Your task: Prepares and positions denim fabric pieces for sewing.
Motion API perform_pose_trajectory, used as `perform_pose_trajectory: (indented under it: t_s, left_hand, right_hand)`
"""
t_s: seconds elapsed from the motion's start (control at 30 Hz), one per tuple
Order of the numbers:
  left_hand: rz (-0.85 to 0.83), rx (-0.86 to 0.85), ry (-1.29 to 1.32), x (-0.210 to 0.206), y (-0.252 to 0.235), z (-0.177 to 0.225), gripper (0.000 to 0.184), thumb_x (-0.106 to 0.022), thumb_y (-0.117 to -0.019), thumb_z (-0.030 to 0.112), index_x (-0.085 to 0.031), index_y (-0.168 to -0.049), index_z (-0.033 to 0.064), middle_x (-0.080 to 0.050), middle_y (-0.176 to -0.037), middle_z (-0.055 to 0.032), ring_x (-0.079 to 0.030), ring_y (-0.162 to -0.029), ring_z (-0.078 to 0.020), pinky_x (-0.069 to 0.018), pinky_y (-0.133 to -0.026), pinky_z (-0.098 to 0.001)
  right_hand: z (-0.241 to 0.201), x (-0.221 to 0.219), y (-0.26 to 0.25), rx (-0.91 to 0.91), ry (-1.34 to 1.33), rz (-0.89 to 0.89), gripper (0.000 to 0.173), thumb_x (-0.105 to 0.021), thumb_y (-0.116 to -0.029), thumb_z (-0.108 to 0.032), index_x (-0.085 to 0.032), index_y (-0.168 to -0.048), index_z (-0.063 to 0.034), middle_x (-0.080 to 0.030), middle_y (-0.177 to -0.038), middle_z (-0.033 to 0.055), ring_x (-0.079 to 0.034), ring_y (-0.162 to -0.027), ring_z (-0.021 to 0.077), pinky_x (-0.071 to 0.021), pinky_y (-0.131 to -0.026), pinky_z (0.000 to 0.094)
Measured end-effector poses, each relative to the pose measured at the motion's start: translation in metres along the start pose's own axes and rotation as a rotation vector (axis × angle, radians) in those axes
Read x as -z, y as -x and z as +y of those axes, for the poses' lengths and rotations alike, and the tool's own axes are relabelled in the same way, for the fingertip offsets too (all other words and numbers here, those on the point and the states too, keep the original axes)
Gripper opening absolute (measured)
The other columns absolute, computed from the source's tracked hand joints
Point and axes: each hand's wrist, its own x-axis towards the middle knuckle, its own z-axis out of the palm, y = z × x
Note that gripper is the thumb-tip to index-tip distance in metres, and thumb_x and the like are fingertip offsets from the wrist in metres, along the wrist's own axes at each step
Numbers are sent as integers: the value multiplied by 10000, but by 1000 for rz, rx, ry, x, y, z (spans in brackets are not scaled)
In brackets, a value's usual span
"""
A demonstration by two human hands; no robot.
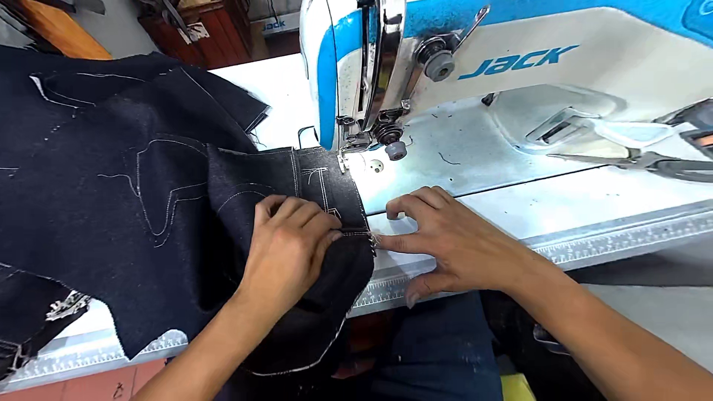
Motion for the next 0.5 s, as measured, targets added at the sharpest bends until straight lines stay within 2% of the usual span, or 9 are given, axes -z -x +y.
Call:
perform_pose_trajectory:
  t_s: [0.07,0.13,0.2,0.27,0.3,0.37,0.4,0.43,0.5]
  left_hand:
    - [-2,16,15,-1,-5,-3,225,-576,-989,352,-774,-1000,245,-721,-928,77,-664,-975,-150,-425,-920,-501]
    - [19,-9,34,-3,-6,-4,212,-581,-979,293,-792,-982,274,-717,-907,75,-663,-958,-149,-425,-909,-500]
    - [20,-74,-23,-2,-1,3,276,-567,-960,166,-816,-1006,275,-712,-919,16,-679,-966,-211,-439,-959,-586]
    - [-51,-92,-132,0,6,17,311,-535,-988,125,-793,-1120,239,-725,-1071,-36,-681,-1067,-288,-403,-1010,-713]
    - [-89,-61,-164,-1,11,23,338,-498,-1006,164,-762,-1205,233,-713,-1180,-41,-659,-1152,-309,-366,-1027,-759]
    - [-106,2,-135,-8,19,24,444,-431,-1041,414,-682,-1355,226,-655,-1344,-47,-577,-1316,-318,-282,-1070,-809]
    - [-86,17,-98,-13,19,18,535,-416,-1039,556,-661,-1386,232,-640,-1374,-49,-549,-1354,-307,-258,-1100,-802]
    - [-72,19,-64,-16,15,9,596,-416,-1014,637,-653,-1396,246,-632,-1386,-45,-532,-1374,-295,-251,-1116,-793]
    - [-76,2,-31,-19,4,-8,670,-423,-965,722,-640,-1408,268,-615,-1395,-45,-501,-1398,-290,-249,-1124,-782]
  right_hand:
    - [-1,-2,1,11,20,6,691,-410,-832,-883,-700,-1274,-438,-614,-1196,41,-554,-1045,215,-427,-821,397]
    - [-4,-3,1,19,36,17,703,-421,-832,-876,-693,-1296,-422,-607,-1298,44,-555,-1095,224,-429,-839,398]
    - [-6,-4,3,49,43,37,700,-399,-884,-836,-695,-1306,-363,-577,-1448,5,-551,-1170,236,-440,-891,416]
    - [-7,-4,3,84,38,37,678,-389,-944,-770,-691,-1312,-287,-574,-1483,-73,-553,-1240,211,-446,-950,410]
    - [-7,-4,3,89,30,24,672,-391,-959,-747,-691,-1313,-261,-586,-1471,-90,-559,-1250,196,-447,-955,402]
    - [-5,-4,0,64,12,3,667,-410,-959,-737,-700,-1302,-244,-587,-1466,-93,-560,-1225,180,-443,-921,387]
    - [-4,-5,-3,43,8,2,669,-422,-952,-742,-705,-1297,-243,-583,-1469,-90,-560,-1209,179,-444,-904,386]
    - [-4,-5,-7,13,17,-1,684,-415,-945,-757,-702,-1303,-250,-572,-1479,-100,-559,-1208,174,-448,-903,386]
    - [-3,-7,-14,-56,28,-6,721,-394,-934,-784,-683,-1333,-257,-548,-1501,-116,-541,-1217,172,-441,-898,385]
